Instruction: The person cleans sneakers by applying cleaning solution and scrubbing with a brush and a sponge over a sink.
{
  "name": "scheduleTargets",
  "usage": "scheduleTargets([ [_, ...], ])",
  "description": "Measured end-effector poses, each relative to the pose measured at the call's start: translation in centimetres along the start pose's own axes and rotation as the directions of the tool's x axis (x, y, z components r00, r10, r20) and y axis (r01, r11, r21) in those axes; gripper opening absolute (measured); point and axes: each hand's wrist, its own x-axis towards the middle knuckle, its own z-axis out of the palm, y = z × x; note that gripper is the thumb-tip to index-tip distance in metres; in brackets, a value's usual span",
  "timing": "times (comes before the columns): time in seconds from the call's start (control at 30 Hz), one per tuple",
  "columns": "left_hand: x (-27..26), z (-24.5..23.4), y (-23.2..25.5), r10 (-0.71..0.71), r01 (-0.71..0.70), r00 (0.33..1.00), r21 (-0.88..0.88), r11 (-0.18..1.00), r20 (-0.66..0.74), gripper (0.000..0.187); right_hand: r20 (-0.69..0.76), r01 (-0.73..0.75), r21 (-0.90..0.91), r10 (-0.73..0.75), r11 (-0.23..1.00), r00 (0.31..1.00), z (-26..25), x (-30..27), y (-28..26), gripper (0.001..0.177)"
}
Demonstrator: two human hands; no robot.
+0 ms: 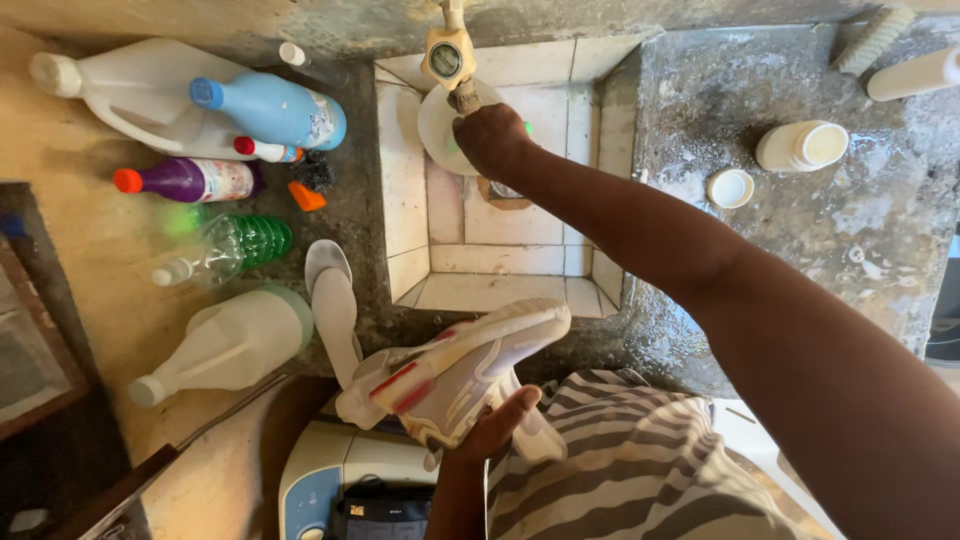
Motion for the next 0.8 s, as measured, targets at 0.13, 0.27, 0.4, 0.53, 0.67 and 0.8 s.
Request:
scheduleTargets([
  [0.13, -1.5, 0.0, -3.4, -0.063, 0.063, 0.998, -0.237, 0.97, 0.008, 0.074, -0.132, -0.06, 0.17, 0.083, 0.984, 0.988, -2.4, -6.6, 1.0, 0.035],
  [0.27, -1.8, -0.4, -5.3, -0.151, 0.184, 0.975, -0.204, 0.962, 0.166, 0.068, 0.204, -0.329, 0.63, 0.26, 0.704, 0.944, -4.5, -16.3, 2.3, 0.044],
  [0.4, -1.1, 0.2, -5.1, -0.245, 0.285, 0.935, -0.13, 0.95, 0.257, 0.059, 0.39, -0.435, 0.872, 0.218, 0.223, 0.894, -2.6, -26.9, 2.5, 0.06],
  [0.53, 0.1, 1.7, -5.6, -0.242, 0.273, 0.887, -0.024, 0.962, 0.394, 0.051, -0.258, 0.094, 0.864, 0.275, 0.495, 0.926, 2.5, -35.4, 0.9, 0.054],
  [0.67, 1.9, 3.3, -13.0, -0.289, 0.177, 0.756, 0.242, 0.954, 0.587, 0.055, 0.043, -0.169, 0.941, 0.393, 0.294, 0.918, 6.5, -41.1, -0.7, 0.056],
  [0.8, 4.7, 5.3, -19.0, -0.484, 0.254, 0.582, 0.42, 0.871, 0.653, 0.063, 0.155, -0.31, 0.895, 0.427, 0.322, 0.891, 8.4, -44.9, -2.2, 0.055],
])
